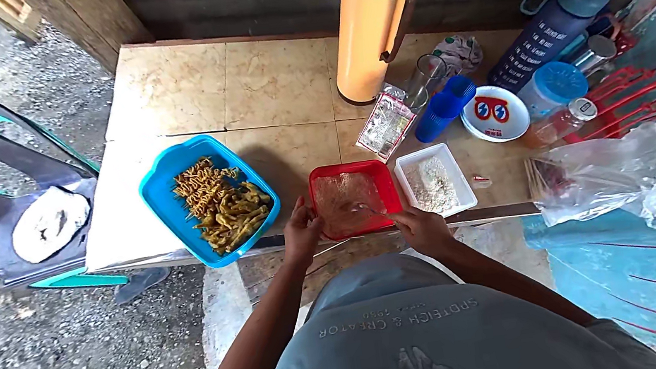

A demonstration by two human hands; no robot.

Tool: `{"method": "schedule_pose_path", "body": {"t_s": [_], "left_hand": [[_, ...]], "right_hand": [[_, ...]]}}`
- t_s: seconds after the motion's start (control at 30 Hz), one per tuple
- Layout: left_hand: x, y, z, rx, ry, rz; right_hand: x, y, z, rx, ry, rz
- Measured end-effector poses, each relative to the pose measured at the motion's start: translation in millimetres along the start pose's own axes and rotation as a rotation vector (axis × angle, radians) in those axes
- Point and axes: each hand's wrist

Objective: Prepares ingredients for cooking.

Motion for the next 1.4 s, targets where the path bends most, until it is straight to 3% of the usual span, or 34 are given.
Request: {"method": "schedule_pose_path", "body": {"t_s": [0.13, 0.2, 0.3, 0.5, 0.6, 0.8, 0.97, 1.23, 1.4], "left_hand": [[-8.9, 9.5, 5.9, 0.202, 0.06, -0.151], [-15.7, 13.3, 9.0, 0.308, 0.058, -0.119], [-21.3, 9.9, 18.9, 0.419, 0.053, -0.096], [-0.8, 10.0, -4.0, 0.157, 0.106, -0.157], [-23.3, -6.2, -0.7, 0.127, 0.085, -0.229], [-25.7, -5.0, -5.4, 0.108, 0.096, -0.246], [-22.9, 4.0, -6.7, 0.105, 0.115, -0.244], [-31.3, 13.9, -5.4, 0.227, -0.059, -0.097], [-20.0, 20.7, 4.8, 0.23, -0.165, 0.007]], "right_hand": [[-6.2, 0.5, -0.1, 0.024, 0.083, 0.042], [-3.2, 0.0, -0.8, -0.015, -0.026, 0.03], [-4.4, 0.9, -6.0, 0.01, 0.072, 0.038], [11.7, 0.0, -22.3, 0.064, 0.41, 0.235], [15.3, 2.7, -22.9, 0.101, 0.43, 0.245], [28.9, 10.3, -18.3, 0.079, 0.469, 0.262], [43.1, 10.2, -18.4, 0.047, 0.496, 0.078], [68.2, -4.0, 37.6, -0.156, -0.019, -0.101], [55.8, -2.5, 77.3, -0.07, -0.189, 0.084]]}}
Point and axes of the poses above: each hand's wrist, its own z-axis towards the middle knuckle, its own x-axis out of the back of the hand, y = z × x, and after that the axes turned 10 degrees about -z, right-handed
